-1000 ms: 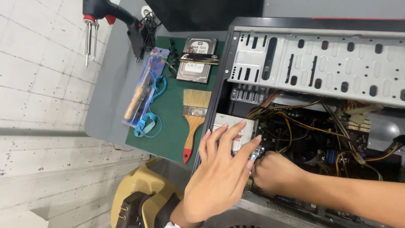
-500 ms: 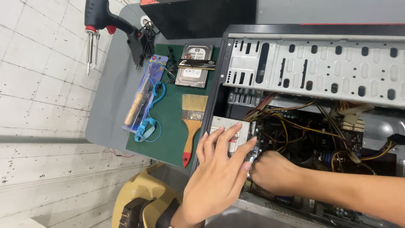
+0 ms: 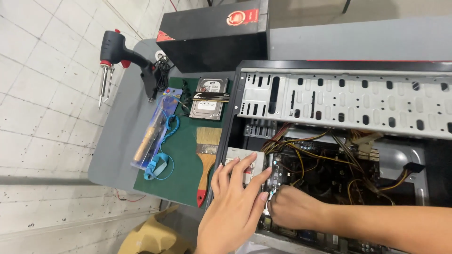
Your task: Cleaning the interior of a computer case and the CPU fan using a brush.
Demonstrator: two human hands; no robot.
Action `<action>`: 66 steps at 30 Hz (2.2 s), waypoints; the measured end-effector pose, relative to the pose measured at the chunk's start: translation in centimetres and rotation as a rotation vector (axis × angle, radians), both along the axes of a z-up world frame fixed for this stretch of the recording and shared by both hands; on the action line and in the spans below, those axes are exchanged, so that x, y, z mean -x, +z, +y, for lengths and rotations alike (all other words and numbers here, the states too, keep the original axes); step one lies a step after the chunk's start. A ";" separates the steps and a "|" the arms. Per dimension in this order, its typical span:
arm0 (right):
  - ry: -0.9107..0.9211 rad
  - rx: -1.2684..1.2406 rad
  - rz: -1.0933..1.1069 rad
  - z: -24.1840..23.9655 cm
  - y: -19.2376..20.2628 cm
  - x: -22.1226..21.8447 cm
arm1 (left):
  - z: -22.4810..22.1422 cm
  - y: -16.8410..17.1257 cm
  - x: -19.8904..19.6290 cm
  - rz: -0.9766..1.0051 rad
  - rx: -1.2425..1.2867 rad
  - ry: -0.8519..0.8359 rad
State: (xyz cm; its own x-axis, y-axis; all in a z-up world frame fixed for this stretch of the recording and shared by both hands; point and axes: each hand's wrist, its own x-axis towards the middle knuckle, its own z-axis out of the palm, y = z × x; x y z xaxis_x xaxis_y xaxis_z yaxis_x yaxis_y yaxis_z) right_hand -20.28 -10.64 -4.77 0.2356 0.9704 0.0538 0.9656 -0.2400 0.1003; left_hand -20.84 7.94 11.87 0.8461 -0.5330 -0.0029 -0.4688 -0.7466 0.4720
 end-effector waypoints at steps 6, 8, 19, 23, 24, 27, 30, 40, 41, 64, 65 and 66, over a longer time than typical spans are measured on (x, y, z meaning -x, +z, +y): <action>-0.009 0.244 -0.259 0.8 2.1 0.7 | -0.1 0.1 0.1 -0.040 0.006 -0.002; 0.010 0.346 -0.360 1.1 2.4 1.1 | -0.2 0.1 0.0 -0.046 -0.001 -0.003; -0.093 0.267 -0.110 1.0 0.2 1.5 | -0.1 -0.1 -0.1 0.021 -0.020 0.004; -0.042 0.346 -0.281 1.0 1.5 1.5 | 0.0 -0.2 -0.1 -0.006 -0.013 0.012; -0.048 0.340 -0.292 1.0 1.5 1.4 | 0.0 -0.1 -0.1 -0.010 -0.008 0.010; -0.090 0.265 -0.267 1.0 0.6 1.9 | 0.2 -0.4 -0.1 -0.024 -0.008 -0.007; -0.093 0.236 -0.177 0.8 0.3 1.5 | 0.3 -0.5 -0.1 -0.048 -0.003 -0.014; -0.059 0.171 -0.114 0.6 -0.1 1.2 | 0.4 -0.5 -0.1 -0.054 0.013 -0.016; -0.060 0.171 -0.114 0.6 -0.1 1.2 | 0.4 -0.5 -0.1 -0.054 0.012 -0.017; -0.075 0.180 -0.078 0.9 -0.1 1.2 | 0.7 -0.7 0.1 -0.013 -0.013 -0.051; -0.076 0.183 -0.087 0.8 -1.0 1.0 | 0.6 -0.8 0.1 -0.022 -0.010 -0.051; -0.083 0.153 -0.019 0.8 -1.9 0.7 | 0.6 -0.8 0.0 -0.012 0.001 -0.041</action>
State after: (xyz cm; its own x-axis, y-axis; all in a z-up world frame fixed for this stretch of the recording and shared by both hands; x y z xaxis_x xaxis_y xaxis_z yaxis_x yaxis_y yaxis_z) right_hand -21.02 -9.85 -6.66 0.3156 0.9448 -0.0881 0.9406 -0.2993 0.1599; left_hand -20.83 8.50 11.04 0.8237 -0.5669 0.0077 -0.5044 -0.7266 0.4665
